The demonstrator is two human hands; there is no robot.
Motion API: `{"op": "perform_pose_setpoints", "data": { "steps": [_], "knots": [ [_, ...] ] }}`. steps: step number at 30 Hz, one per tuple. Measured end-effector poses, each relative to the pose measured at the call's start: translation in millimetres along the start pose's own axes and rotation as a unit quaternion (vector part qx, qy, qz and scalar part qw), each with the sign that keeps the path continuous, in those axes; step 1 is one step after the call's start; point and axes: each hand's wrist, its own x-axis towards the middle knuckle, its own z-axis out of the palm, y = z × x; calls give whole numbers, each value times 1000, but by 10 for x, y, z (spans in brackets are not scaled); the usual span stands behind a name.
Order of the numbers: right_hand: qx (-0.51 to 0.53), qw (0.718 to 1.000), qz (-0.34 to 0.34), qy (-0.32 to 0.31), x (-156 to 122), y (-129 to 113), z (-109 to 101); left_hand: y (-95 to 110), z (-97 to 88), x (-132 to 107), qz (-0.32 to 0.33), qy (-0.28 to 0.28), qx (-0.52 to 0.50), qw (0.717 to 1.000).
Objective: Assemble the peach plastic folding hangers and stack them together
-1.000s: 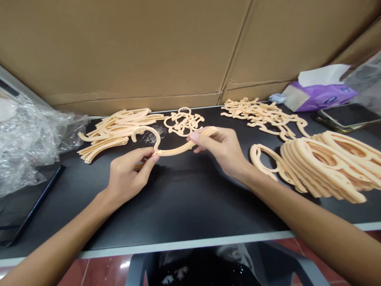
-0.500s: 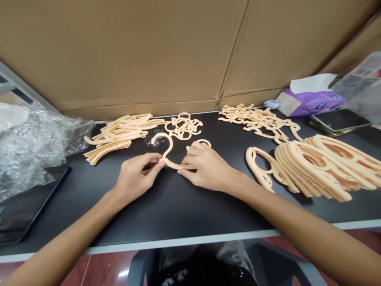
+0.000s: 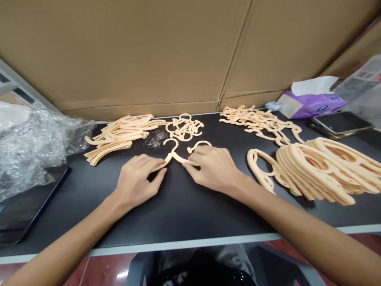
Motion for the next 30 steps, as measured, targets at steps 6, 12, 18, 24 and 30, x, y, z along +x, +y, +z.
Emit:
{"op": "perform_pose_setpoints", "data": {
  "steps": [6, 12, 18, 24, 30],
  "knots": [
    [-17, 1000, -16, 2, -8, -8, -6, 54, -7, 0, 35, -5, -16, 999],
    [-17, 1000, -16, -13, 10, -8, 3, 49, 3, -17, 36, -26, -19, 999],
    [-2, 999, 13, -33, 36, 11, -50, 17, 45, -42, 38, -26, -25, 999],
    [-82, 983, 164, 19, 152, 360, -314, 21, 60, -39, 48, -19, -50, 997],
    [-168, 938, 301, -29, 158, 904, -412, 13, 66, -48, 61, -25, -74, 995]
  ]
}}
